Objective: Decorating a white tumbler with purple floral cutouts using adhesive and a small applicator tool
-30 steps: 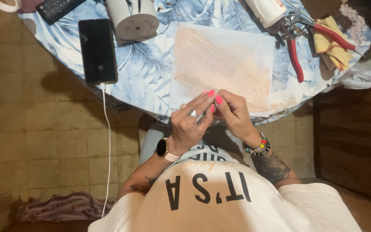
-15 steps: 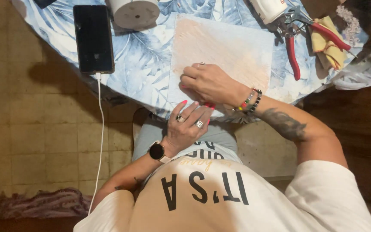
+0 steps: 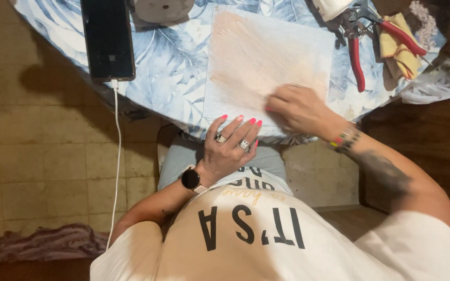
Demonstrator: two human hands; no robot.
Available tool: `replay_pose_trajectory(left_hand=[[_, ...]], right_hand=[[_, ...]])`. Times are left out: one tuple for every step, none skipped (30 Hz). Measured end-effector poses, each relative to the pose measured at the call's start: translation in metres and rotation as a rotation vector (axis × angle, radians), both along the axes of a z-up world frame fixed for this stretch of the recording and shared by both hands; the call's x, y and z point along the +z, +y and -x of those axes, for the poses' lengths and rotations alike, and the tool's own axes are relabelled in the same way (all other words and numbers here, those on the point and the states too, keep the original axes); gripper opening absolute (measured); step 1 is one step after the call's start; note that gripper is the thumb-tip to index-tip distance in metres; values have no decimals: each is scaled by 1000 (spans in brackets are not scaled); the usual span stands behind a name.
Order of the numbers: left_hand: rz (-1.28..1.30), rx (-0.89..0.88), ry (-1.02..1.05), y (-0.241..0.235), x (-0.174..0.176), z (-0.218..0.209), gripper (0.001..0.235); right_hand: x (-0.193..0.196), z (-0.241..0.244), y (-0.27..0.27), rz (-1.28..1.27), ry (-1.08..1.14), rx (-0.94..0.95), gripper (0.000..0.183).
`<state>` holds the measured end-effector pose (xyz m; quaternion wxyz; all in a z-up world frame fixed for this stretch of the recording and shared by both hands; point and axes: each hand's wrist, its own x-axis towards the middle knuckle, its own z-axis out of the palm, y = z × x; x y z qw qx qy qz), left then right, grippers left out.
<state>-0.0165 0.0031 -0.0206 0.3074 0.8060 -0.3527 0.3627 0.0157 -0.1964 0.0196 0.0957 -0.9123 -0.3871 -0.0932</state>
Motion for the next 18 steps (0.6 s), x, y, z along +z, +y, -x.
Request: replay_pose_trajectory(left_hand=[[0,-1,-3,0,-1,0,23],[-11,1,-7,1,-2,0,23],[-16,2,-14,-1,-4,1,23],[-11,1,-19,-2,-5,1,23],[-12,9,-33,-2,-5,1,22],[-12,17,-48,-2,-6,0,22],[-10,15,-44,-2,-3,0,22],[-15,15,-37,-1,-1,0,23],[-14,21,-27,-1,1,0,23],[-6,24,-21,-1,0,-1,23],[9,19,-26,0,0,-1,23],[23,15,-32,0,0,-1,23],[26,22,-30,1,-1,1,23],[30,27,-27,1,-1,3,24],[29,32,-36,1,-1,1,24],[29,39,-46,1,0,-3,24],[31,35,-48,1,1,-2,24],[32,30,-49,1,1,0,24]], right_hand=[[2,-13,20,0,-3,-1,5],[5,-25,39,-72,-32,104,4],[8,-37,57,-138,-62,210,12],[8,-42,64,-132,-66,210,12],[8,-48,73,-144,-110,249,13],[7,-54,81,-156,-154,289,13],[13,-47,71,-155,-151,286,13],[19,-40,62,-122,-79,283,12],[24,-34,53,-83,-3,286,12],[23,-24,32,-75,5,288,12],[21,-14,12,-32,68,224,9],[21,-3,-8,13,131,160,13],[17,7,-19,18,133,168,13],[14,18,-30,64,121,76,11],[11,25,-41,106,97,-17,11],[8,14,-33,106,86,-9,11],[5,9,-24,68,44,18,10],[1,5,-16,31,2,45,10]])
